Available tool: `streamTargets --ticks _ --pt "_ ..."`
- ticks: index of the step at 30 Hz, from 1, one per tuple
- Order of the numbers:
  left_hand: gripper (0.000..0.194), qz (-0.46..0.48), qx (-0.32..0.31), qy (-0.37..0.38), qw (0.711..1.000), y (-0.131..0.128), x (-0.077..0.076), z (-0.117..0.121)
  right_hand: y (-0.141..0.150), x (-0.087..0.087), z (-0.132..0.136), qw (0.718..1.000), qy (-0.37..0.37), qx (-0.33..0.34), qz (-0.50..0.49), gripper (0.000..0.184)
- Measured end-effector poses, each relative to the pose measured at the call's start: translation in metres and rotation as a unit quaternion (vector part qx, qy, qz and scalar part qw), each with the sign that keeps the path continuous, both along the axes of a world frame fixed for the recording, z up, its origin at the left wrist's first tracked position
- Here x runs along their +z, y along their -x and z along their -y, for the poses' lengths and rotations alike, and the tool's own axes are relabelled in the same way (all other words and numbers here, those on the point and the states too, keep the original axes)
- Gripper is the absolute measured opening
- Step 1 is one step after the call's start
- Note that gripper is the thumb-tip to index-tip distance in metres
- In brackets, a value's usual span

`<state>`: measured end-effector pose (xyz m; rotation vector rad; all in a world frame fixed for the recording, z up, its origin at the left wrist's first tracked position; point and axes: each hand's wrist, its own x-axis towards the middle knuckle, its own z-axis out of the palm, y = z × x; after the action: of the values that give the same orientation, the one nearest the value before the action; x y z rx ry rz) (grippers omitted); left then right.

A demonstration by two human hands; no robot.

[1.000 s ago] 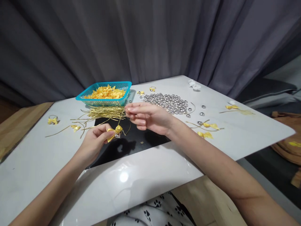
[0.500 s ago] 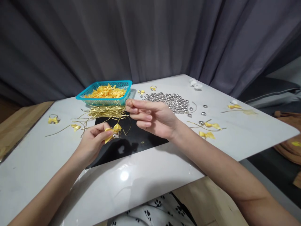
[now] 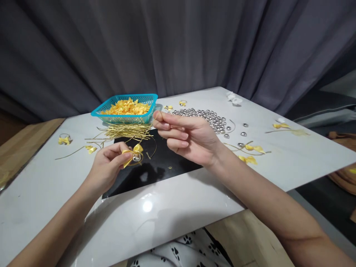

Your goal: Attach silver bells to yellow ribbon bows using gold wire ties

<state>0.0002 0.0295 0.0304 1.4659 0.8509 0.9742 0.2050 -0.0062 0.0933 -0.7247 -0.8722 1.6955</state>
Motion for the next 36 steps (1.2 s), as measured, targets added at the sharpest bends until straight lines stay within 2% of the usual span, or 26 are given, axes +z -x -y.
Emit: streamTargets --ticks 6,9,11,13,15,17,20,24,26,28,31,33,36 --pt "0.023 0.031 -0.003 0.054 0.998 -0.005 -0.001 0.003 0.007 -0.015 -0.006 0.998 0.02 0.051 -0.018 0.018" --pt "0.025 0.054 0.004 0.077 0.996 -0.006 0.0 0.006 0.012 -0.027 -0.012 0.995 0.075 0.065 -0.022 0.02" --pt "0.024 0.061 0.012 0.083 0.995 -0.006 0.002 0.007 0.016 -0.035 -0.014 0.99 0.138 0.021 0.03 0.022" --pt "0.023 0.055 0.019 0.078 0.995 -0.006 0.002 0.007 0.021 -0.042 -0.015 0.976 0.175 -0.075 0.107 0.023" --pt "0.022 0.042 0.025 0.067 0.997 -0.006 0.002 0.007 0.026 -0.047 -0.013 0.956 0.155 -0.189 0.161 0.025" --pt "0.022 0.034 0.035 0.06 0.997 -0.006 0.002 0.007 0.03 -0.049 -0.01 0.945 0.072 -0.249 0.197 0.019" --pt "0.021 0.029 0.053 0.058 0.996 -0.008 0.002 0.007 0.032 -0.051 -0.005 0.941 -0.055 -0.213 0.258 0.035" --pt "0.02 0.031 0.064 0.062 0.995 -0.009 0.002 0.006 0.031 -0.051 -0.003 0.945 -0.058 -0.164 0.276 0.046" --pt "0.02 0.034 0.062 0.068 0.995 -0.009 0.001 0.006 0.032 -0.05 -0.003 0.943 -0.074 -0.132 0.295 0.043" --pt "0.019 0.036 0.059 0.071 0.995 -0.008 0.0 0.005 0.035 -0.049 -0.002 0.933 -0.093 -0.099 0.333 0.033" --pt "0.02 0.038 0.059 0.076 0.995 -0.008 -0.001 0.005 0.038 -0.048 -0.001 0.927 -0.095 -0.089 0.352 0.022" --pt "0.02 0.036 0.058 0.081 0.994 -0.008 0.0 0.004 0.037 -0.048 -0.002 0.931 -0.089 -0.099 0.34 0.019" --pt "0.02 0.033 0.055 0.089 0.994 -0.008 0.001 0.004 0.033 -0.047 -0.004 0.95 -0.063 -0.077 0.296 0.018"
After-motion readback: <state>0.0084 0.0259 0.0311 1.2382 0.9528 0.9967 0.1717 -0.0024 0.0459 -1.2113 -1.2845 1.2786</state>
